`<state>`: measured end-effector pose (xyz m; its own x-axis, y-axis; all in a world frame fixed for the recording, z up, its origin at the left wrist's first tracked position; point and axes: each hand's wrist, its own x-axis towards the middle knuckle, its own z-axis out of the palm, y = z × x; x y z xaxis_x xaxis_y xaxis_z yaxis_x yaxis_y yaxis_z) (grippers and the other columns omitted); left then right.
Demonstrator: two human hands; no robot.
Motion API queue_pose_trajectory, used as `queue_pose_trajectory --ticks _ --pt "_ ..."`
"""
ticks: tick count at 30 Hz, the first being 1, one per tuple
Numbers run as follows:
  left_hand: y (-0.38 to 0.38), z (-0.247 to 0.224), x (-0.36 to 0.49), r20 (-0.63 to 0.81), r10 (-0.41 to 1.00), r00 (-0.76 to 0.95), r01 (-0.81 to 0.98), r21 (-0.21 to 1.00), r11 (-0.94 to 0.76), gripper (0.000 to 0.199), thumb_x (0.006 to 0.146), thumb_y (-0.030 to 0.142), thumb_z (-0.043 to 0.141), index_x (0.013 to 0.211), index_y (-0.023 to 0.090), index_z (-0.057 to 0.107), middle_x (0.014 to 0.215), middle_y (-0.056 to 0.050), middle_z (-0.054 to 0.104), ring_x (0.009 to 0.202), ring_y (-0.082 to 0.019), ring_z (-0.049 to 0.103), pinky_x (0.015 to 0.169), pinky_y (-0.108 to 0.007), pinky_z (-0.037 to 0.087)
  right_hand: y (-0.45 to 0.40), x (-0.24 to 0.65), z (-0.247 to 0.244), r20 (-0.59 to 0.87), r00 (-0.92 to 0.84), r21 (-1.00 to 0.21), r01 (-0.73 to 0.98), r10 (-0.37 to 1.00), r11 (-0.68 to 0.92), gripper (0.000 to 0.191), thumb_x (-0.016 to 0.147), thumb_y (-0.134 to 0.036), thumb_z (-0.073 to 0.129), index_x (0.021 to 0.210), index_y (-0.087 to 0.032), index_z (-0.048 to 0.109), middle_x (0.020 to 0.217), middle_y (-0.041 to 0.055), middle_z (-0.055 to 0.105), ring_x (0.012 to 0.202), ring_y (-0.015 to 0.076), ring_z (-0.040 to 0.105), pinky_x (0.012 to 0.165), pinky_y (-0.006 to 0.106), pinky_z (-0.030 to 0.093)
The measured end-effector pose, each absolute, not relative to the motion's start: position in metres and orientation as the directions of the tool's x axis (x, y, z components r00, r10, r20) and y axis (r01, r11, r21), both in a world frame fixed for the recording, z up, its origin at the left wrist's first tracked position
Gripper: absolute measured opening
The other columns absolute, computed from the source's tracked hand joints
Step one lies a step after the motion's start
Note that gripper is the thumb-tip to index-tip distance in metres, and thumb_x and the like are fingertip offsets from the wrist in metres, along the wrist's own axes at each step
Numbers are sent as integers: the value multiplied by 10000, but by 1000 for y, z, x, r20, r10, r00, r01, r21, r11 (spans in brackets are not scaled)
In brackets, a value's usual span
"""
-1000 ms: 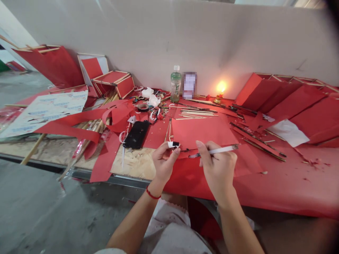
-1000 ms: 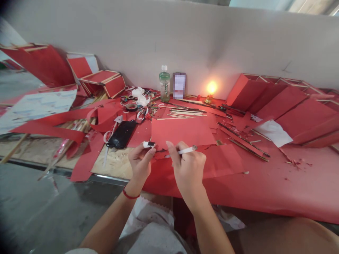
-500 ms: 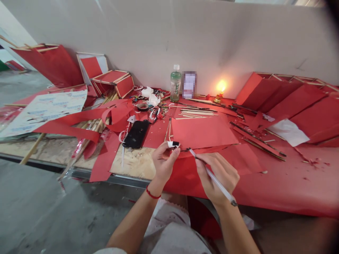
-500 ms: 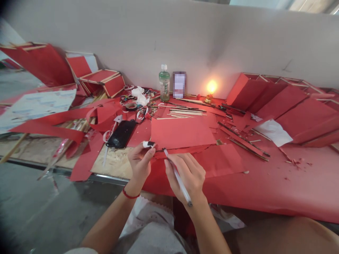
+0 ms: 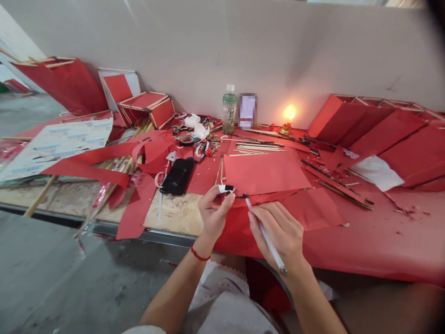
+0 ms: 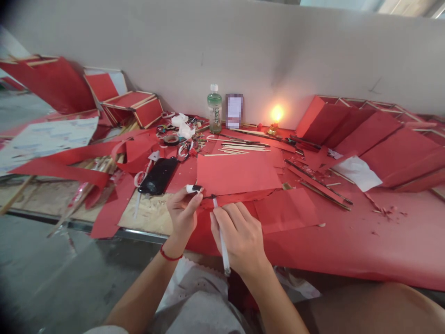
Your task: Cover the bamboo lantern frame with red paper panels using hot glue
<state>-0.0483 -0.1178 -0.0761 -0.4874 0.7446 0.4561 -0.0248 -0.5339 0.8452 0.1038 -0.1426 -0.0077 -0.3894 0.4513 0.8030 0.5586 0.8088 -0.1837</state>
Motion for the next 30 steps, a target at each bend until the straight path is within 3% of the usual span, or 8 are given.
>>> queue_pose_trajectory --ticks 5,11,30 --pt "-117 -78 -48 439 752 -492 -40 851 -523 162 784 365 785 829 212 759 748 -13 694 672 -132 616 656 -238 500 -143 104 -5 780 -405 -185 579 477 794 96 937 -72 570 882 -140 609 726 49 616 679 137 538 643 256 458" --pt "-118 -73 -47 444 754 -484 -33 852 -523 197 779 391 791 827 208 739 733 -7 682 672 -129 609 674 -235 499 -141 103 2 738 -379 -271 591 559 759 148 973 -125 535 834 -160 571 692 13 550 637 123 492 620 242 415" --pt "-117 -65 -32 400 763 -507 -81 860 -504 235 758 332 807 793 188 625 681 35 584 609 -85 518 597 -196 447 -142 102 15 601 -376 -351 669 705 656 260 1020 -222 483 763 -190 491 669 -7 556 589 116 530 561 238 353"
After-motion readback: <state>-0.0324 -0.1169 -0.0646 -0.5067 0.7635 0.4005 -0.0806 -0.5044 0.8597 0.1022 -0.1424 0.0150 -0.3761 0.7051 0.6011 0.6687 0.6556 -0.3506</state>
